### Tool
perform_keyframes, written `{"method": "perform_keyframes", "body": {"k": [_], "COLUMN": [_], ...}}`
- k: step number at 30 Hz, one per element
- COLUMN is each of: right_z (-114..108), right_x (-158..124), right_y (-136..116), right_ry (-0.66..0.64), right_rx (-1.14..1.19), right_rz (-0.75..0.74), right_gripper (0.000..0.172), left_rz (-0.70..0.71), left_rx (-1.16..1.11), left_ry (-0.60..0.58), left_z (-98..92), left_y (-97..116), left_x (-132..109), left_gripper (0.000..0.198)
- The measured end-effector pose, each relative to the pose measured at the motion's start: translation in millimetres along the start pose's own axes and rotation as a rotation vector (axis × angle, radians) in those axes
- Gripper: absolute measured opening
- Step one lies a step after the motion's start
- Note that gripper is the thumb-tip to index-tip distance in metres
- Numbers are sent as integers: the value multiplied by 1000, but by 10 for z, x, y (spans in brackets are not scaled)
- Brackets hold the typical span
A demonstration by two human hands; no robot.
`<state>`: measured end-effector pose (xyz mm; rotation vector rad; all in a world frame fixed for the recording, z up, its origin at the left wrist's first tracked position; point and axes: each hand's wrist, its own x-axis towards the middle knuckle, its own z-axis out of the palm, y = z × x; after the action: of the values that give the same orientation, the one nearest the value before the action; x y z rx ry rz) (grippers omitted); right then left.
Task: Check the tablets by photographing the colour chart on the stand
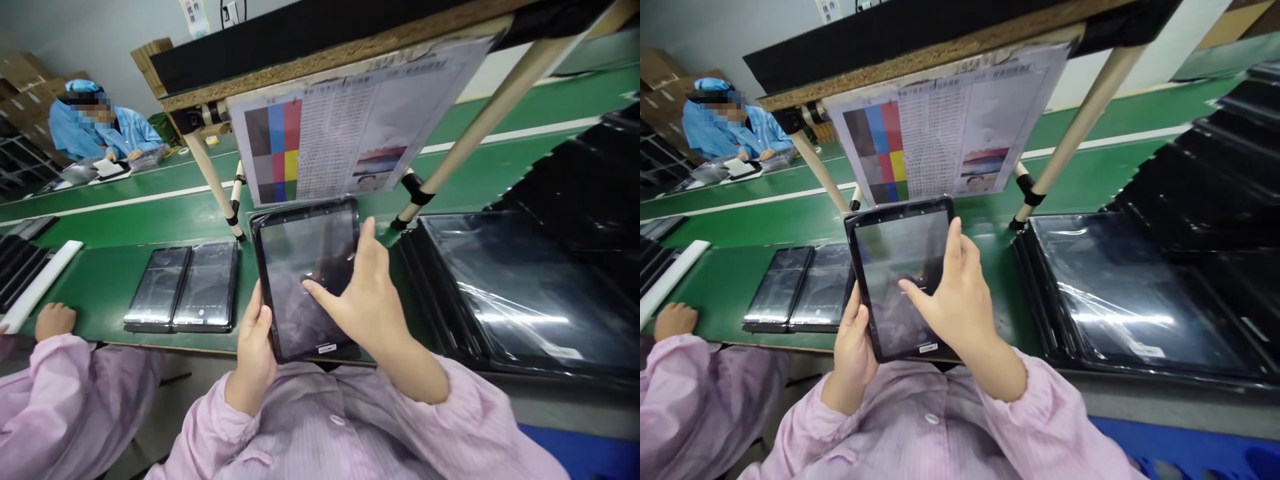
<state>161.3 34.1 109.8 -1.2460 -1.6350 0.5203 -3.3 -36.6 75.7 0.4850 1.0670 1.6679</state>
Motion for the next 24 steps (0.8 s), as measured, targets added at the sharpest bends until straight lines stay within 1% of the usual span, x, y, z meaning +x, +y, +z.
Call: {"method": "perform_keyframes", "body": {"k": [2, 3, 5, 8, 10, 12, 15, 19, 21, 24], "right_z": [15, 7, -17, -22, -1, 23, 37, 29, 35, 85], "right_x": [21, 23, 3, -72, -129, -172, -197, -178, -165, -170], "right_y": [101, 157, 256, 331, 345, 354, 370, 374, 393, 492], "right_ry": [16, 1, -89, -262, -296, -289, -298, -279, -267, -247], "right_rx": [92, 160, 351, 653, 747, 759, 752, 666, 617, 623], "right_rz": [61, 109, 204, 270, 277, 286, 290, 282, 304, 374], "right_gripper": [124, 124, 121, 107, 96, 91, 91, 91, 90, 86], "left_rz": [-13, -28, -66, -117, -137, -141, -130, -136, -143, -163], "left_rx": [5, 1, -16, -29, -12, 14, 43, 71, 77, 111], "left_ry": [24, 28, 32, 65, 106, 151, 185, 177, 170, 144], "left_z": [-13, -24, -54, -109, -144, -170, -190, -179, -159, -136], "left_y": [5, 16, 47, 80, 78, 62, 34, 17, 14, -20], "left_x": [4, 5, 9, 21, 34, 49, 70, 85, 88, 118], "left_gripper": [59, 56, 51, 47, 46, 45, 44, 46, 50, 51]}}
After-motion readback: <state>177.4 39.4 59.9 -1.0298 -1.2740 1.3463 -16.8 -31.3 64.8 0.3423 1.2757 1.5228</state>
